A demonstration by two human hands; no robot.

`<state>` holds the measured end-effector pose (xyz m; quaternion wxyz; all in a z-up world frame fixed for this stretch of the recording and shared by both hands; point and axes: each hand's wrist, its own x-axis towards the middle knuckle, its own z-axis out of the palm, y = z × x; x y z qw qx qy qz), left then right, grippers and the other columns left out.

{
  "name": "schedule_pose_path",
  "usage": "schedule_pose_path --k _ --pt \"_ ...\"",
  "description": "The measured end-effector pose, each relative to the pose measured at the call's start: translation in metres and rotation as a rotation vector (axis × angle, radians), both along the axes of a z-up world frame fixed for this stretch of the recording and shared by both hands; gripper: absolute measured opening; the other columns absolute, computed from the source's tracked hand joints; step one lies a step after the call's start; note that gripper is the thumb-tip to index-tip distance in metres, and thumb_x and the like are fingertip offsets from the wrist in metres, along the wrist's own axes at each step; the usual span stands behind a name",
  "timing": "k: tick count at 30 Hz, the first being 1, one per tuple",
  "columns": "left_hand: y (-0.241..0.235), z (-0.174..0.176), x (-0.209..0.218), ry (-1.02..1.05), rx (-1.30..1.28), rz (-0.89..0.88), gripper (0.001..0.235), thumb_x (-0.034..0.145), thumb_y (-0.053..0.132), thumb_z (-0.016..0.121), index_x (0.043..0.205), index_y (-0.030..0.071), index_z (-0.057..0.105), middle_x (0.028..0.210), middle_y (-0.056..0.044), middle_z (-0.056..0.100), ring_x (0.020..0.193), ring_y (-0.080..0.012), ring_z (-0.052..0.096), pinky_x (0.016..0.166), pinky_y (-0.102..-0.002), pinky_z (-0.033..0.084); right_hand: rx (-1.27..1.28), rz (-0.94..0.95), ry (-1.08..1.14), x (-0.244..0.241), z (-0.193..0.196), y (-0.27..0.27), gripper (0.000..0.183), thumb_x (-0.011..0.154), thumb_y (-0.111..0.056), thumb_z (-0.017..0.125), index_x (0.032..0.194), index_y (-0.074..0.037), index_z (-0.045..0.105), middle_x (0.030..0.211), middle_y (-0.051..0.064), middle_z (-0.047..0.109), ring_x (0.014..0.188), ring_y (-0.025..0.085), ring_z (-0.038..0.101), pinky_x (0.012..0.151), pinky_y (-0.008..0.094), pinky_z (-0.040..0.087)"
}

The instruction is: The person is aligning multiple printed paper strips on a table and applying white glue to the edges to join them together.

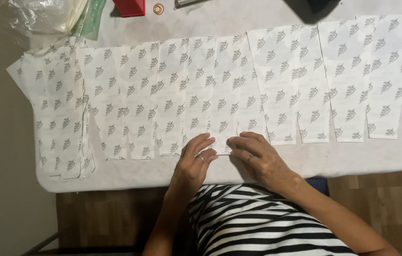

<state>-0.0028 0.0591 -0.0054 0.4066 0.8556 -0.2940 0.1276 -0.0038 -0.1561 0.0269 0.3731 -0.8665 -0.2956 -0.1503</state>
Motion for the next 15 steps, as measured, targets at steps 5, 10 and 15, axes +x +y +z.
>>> schedule_pose_path --k 5,10,15 --pt "-0.003 0.003 -0.002 -0.003 0.006 0.031 0.004 0.093 0.001 0.071 0.093 -0.004 0.070 0.125 -0.019 0.061 0.116 -0.0325 0.069 0.104 -0.044 0.053 0.028 -0.046 0.007 0.001 -0.006 0.003 0.006 0.083 0.000 0.078 0.089 0.000 0.076 0.099 0.015 0.076 0.093 0.026 0.075 0.103 0.052 0.052" --pt "-0.009 0.002 -0.004 0.079 -0.055 0.088 0.013 0.097 0.005 0.067 0.088 -0.004 0.067 0.123 -0.017 0.060 0.113 -0.0314 0.071 0.102 -0.044 0.054 0.092 -0.095 0.065 0.002 -0.013 0.004 0.007 0.089 -0.006 0.075 0.086 0.001 0.075 0.100 0.013 0.076 0.095 0.025 0.075 0.105 0.050 0.050" --pt "-0.016 0.002 -0.002 0.133 -0.097 0.176 0.015 0.094 0.006 0.071 0.082 -0.001 0.066 0.117 -0.013 0.061 0.110 -0.0318 0.071 0.099 -0.042 0.055 0.144 -0.137 0.109 0.002 -0.022 0.006 0.012 0.089 -0.008 0.076 0.080 0.001 0.075 0.096 0.012 0.076 0.095 0.024 0.074 0.107 0.048 0.048"
